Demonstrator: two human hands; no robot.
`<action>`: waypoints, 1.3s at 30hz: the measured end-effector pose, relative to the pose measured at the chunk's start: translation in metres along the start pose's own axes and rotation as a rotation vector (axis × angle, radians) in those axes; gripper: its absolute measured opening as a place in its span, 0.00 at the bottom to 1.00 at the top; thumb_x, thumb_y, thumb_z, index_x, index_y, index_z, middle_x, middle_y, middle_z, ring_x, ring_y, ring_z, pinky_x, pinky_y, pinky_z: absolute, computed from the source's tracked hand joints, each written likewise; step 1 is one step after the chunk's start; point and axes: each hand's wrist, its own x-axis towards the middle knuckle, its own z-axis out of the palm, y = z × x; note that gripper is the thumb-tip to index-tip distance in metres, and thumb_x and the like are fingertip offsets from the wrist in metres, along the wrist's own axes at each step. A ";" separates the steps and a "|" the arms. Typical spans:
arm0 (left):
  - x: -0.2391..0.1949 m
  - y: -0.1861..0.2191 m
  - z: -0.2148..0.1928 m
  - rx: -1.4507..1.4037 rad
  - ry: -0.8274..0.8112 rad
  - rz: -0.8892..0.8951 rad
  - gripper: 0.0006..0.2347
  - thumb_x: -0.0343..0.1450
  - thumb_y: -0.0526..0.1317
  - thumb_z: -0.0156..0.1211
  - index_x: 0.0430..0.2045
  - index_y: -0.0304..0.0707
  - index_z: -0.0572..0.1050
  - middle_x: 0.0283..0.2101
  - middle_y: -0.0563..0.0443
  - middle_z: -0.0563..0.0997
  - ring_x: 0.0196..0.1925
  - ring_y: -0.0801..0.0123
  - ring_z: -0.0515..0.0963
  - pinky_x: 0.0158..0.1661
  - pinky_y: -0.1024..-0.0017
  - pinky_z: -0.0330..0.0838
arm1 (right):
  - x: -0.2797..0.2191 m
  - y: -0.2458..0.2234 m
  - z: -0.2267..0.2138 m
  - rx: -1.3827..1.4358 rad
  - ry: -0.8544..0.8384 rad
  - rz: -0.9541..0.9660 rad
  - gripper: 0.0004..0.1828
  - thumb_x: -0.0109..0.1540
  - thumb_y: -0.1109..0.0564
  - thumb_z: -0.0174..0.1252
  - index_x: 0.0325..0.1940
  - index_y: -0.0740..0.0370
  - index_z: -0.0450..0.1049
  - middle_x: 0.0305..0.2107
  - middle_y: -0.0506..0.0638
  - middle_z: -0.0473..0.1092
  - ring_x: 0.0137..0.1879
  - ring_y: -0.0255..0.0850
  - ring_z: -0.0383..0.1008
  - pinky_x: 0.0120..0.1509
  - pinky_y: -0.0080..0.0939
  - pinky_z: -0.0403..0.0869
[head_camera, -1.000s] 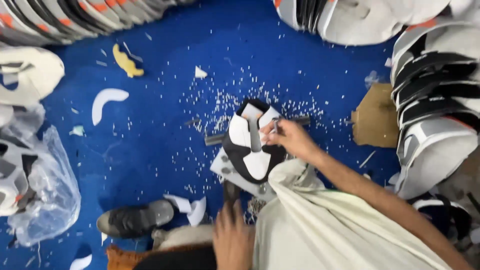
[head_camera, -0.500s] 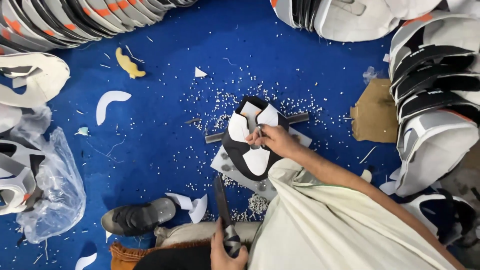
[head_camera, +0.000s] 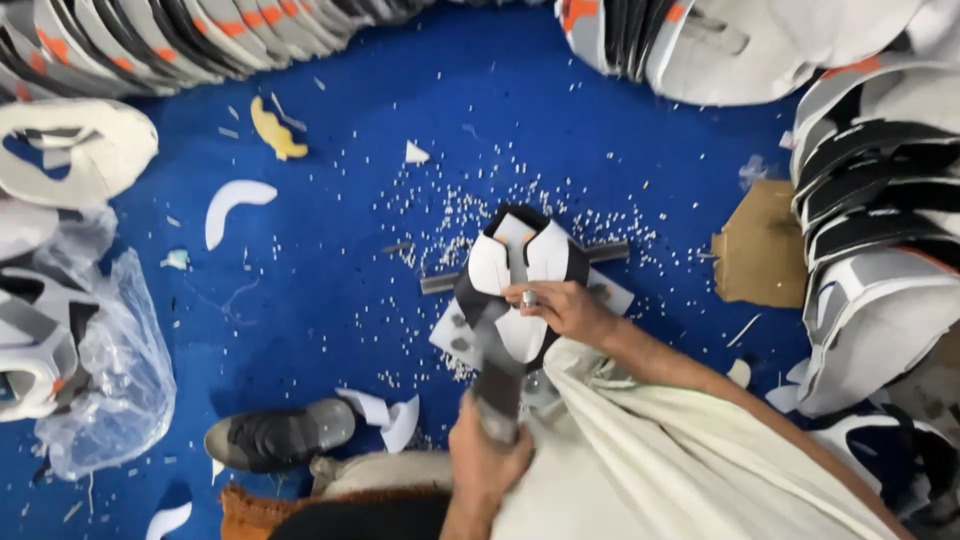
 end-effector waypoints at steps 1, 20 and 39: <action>0.002 0.001 0.003 0.177 -0.053 -0.053 0.20 0.55 0.38 0.76 0.33 0.33 0.71 0.28 0.41 0.79 0.32 0.52 0.81 0.32 0.63 0.78 | -0.002 0.007 0.001 -0.110 -0.027 0.007 0.19 0.62 0.68 0.57 0.59 0.65 0.75 0.40 0.53 0.80 0.47 0.37 0.82 0.51 0.37 0.79; -0.022 0.101 -0.056 -0.132 0.251 0.264 0.17 0.57 0.37 0.71 0.32 0.36 0.68 0.24 0.51 0.78 0.24 0.65 0.80 0.32 0.67 0.75 | 0.026 0.026 -0.003 0.261 0.099 0.176 0.07 0.68 0.69 0.48 0.43 0.70 0.74 0.46 0.56 0.79 0.52 0.40 0.81 0.54 0.36 0.79; 0.008 0.040 -0.027 0.328 0.150 0.295 0.15 0.53 0.41 0.72 0.22 0.38 0.69 0.24 0.44 0.76 0.27 0.52 0.78 0.31 0.59 0.70 | 0.033 0.014 -0.006 0.384 0.097 0.176 0.07 0.69 0.66 0.49 0.48 0.70 0.72 0.48 0.55 0.78 0.54 0.42 0.81 0.59 0.39 0.78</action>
